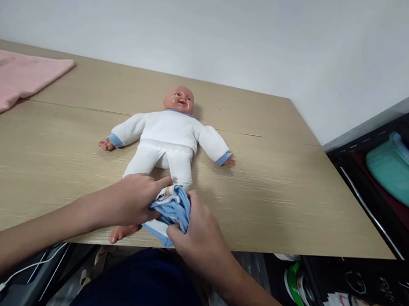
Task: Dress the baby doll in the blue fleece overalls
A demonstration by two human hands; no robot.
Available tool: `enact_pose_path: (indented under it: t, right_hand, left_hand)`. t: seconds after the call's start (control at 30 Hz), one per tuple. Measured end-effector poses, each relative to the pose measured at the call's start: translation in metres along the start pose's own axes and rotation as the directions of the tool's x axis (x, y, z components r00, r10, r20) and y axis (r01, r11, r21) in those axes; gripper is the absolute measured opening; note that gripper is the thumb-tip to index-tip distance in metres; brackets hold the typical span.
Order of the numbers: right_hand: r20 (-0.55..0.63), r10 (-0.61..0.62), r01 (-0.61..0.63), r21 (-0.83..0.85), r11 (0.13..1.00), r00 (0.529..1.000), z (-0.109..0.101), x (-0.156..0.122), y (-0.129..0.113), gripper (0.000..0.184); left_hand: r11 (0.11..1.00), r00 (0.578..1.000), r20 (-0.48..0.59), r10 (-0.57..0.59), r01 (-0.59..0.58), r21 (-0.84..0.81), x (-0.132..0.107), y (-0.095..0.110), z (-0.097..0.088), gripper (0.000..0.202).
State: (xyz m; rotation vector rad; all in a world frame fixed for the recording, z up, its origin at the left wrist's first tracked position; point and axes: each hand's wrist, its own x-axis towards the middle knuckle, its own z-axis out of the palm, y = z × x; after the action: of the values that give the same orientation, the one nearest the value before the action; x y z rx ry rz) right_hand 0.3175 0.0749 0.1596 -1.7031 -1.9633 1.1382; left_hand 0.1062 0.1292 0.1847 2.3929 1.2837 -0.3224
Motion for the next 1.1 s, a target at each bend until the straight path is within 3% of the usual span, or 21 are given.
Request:
enact_pose_path:
  t: [0.13,0.2,0.37,0.43,0.53,0.67,0.77,0.93,1.0,1.1]
  right_hand:
    - [-0.052,-0.033,0.018,-0.266,0.964,0.998,0.000,-0.002,-0.008,0.018]
    - [-0.030,-0.050,0.039,-0.288,0.957,0.998,-0.001,-0.002,-0.009,0.010]
    - [0.196,0.022,-0.055,0.166,0.985,0.980,0.001,0.001,-0.003,0.014]
    - [0.119,0.025,-0.054,0.248,0.967,0.993,0.007,-0.001,0.003,0.018]
    - [-0.134,-0.001,0.017,0.118,0.993,0.991,0.022,-0.009,0.015,0.020]
    - [-0.429,-0.163,0.137,-0.091,0.986,0.888,0.040,-0.018,0.036,0.023]
    - [-0.505,-0.266,0.174,-0.222,0.959,0.821,0.048,-0.018,0.049,0.030]
    - [-0.595,-0.404,0.162,-0.417,0.894,0.695,0.051,-0.015,0.055,0.020]
    - [-0.621,-0.391,0.165,-0.389,0.906,0.680,0.052,-0.016,0.054,0.021]
    - [-0.642,-0.293,0.207,-0.208,0.956,0.708,0.056,-0.019,0.052,0.028]
  left_hand:
    - [0.999,0.999,-0.032,0.031,-0.030,0.026,0.000,0.004,0.004,0.062]
    - [0.999,0.997,-0.064,0.040,-0.038,0.022,0.000,0.003,0.009,0.062]
    - [0.998,0.984,-0.170,0.055,-0.050,0.029,0.003,0.002,0.026,0.059]
    - [0.998,0.978,-0.203,0.055,-0.049,0.032,0.006,0.003,0.032,0.061]
    - [0.999,0.973,-0.225,0.042,-0.037,0.026,0.009,0.005,0.034,0.060]
    - [1.000,0.978,-0.207,0.025,-0.027,-0.008,0.014,0.007,0.034,0.034]
    - [0.998,0.974,-0.223,0.042,-0.052,-0.036,0.016,0.006,0.035,0.027]
    - [0.996,0.969,-0.245,-0.009,-0.013,-0.088,0.014,0.009,0.034,0.040]
    - [0.994,0.972,-0.234,-0.028,0.003,-0.107,0.013,0.012,0.032,0.043]
    - [0.988,0.980,-0.198,-0.015,-0.017,-0.157,0.012,0.016,0.028,0.042]
